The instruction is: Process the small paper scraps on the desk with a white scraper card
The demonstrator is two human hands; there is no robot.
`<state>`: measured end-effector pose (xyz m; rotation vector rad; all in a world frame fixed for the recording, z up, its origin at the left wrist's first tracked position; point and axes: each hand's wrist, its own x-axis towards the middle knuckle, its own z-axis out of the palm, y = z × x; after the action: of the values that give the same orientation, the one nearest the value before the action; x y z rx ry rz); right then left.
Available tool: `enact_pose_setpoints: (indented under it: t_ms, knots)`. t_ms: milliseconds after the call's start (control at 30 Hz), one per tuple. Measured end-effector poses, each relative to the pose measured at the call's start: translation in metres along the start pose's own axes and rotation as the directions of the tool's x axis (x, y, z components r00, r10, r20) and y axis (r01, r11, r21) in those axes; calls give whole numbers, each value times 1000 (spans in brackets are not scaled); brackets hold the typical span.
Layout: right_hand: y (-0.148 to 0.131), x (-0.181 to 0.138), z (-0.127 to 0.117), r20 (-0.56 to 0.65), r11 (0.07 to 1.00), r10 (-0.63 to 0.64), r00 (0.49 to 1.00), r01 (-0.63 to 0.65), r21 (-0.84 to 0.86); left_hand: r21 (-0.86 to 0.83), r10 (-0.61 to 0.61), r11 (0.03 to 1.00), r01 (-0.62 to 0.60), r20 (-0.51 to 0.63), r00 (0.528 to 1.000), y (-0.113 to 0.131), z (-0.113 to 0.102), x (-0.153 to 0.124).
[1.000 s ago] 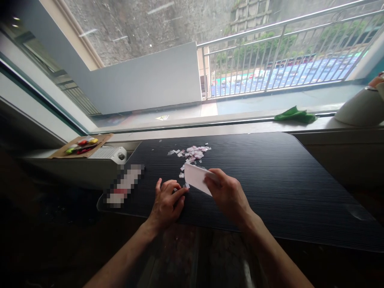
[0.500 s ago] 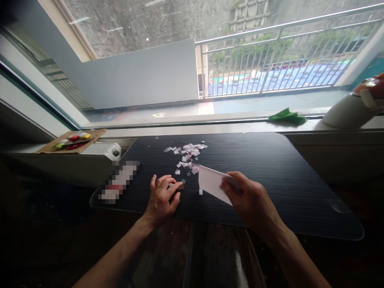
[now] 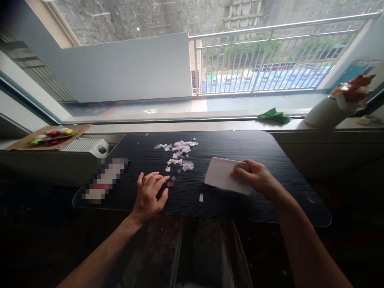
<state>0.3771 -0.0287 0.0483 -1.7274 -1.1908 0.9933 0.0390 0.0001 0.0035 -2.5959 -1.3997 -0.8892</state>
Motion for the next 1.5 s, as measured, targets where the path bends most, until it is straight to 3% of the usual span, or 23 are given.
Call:
enact_pose_setpoints:
  t_ms: [333, 633, 933, 1300, 1367, 1500]
  knots:
    - [9, -8, 17, 275, 996, 60, 960, -78, 53, -12, -14, 1000, 14, 0, 1000, -1, 0, 0]
    - [11, -17, 13, 356, 985, 85, 930, -132, 108, -2, -3, 1000, 3, -14, 1000, -3, 1, -1]
    - [3, -29, 3, 371, 982, 99, 923, -151, 114, 0, -1, 1000, 1, -21, 1000, -2, 1, 0]
    - [-13, -43, 2, 354, 994, -8, 935, 47, -101, -30, 4, 1000, -6, -61, 998, -4, 4, -1]
    - [-15, -45, 5, 318, 995, -32, 948, 59, -77, -52, -10, 999, 6, -69, 998, -3, 4, -1]
    - [-24, -42, 20, 117, 995, -98, 988, 101, -16, -140, -114, 985, 101, -86, 990, -6, 2, 2]
